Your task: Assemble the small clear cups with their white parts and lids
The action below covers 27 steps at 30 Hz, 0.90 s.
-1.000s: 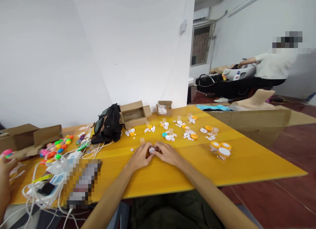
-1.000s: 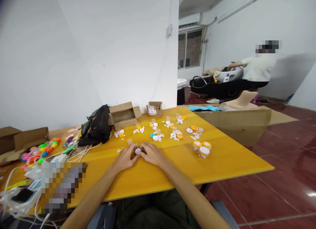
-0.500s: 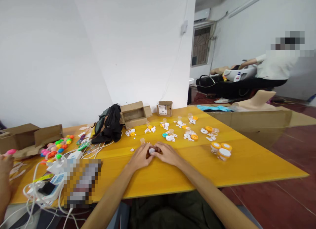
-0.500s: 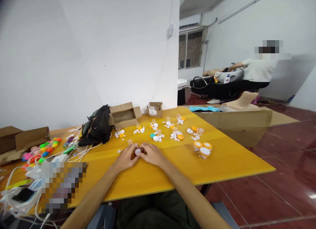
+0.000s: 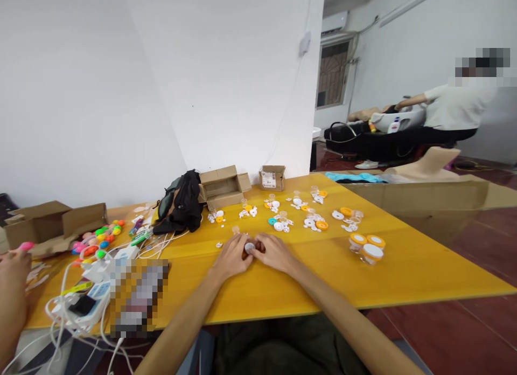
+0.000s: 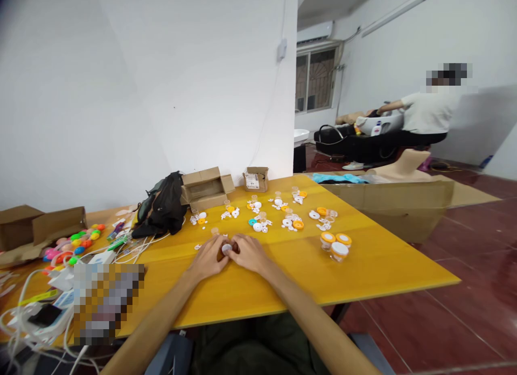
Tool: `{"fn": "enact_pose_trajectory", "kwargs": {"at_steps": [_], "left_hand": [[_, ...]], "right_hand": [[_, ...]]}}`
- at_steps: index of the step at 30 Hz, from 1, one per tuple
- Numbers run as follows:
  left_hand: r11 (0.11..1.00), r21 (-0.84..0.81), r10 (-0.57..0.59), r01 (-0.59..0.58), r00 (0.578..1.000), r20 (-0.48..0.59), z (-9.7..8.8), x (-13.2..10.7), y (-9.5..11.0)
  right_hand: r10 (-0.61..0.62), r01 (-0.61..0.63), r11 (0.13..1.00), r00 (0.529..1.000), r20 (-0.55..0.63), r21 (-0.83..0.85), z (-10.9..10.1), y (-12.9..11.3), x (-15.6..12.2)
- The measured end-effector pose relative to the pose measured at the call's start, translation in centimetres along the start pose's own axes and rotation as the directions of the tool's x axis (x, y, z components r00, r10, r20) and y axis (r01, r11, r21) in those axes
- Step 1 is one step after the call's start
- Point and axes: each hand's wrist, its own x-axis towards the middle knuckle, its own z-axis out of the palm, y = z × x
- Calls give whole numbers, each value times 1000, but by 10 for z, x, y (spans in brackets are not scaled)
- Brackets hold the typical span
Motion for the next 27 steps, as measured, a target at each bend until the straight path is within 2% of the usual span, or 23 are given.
{"fn": "enact_pose_trajectory", "kwargs": {"at_steps": [10, 22, 27], "left_hand": [[997, -77, 5, -3, 1000, 16, -1, 0, -1], [999, -20, 37, -38, 999, -14, 1, 0, 0], [999, -44, 23, -23, 1000, -14, 2, 1, -2]], "right_hand": [[12, -12, 1000, 1000, -19, -9, 0, 0, 2], [110, -110, 994, 994, -21, -6, -2, -8, 0], [74, -73, 997, 997, -27, 36, 1, -3, 1]]}}
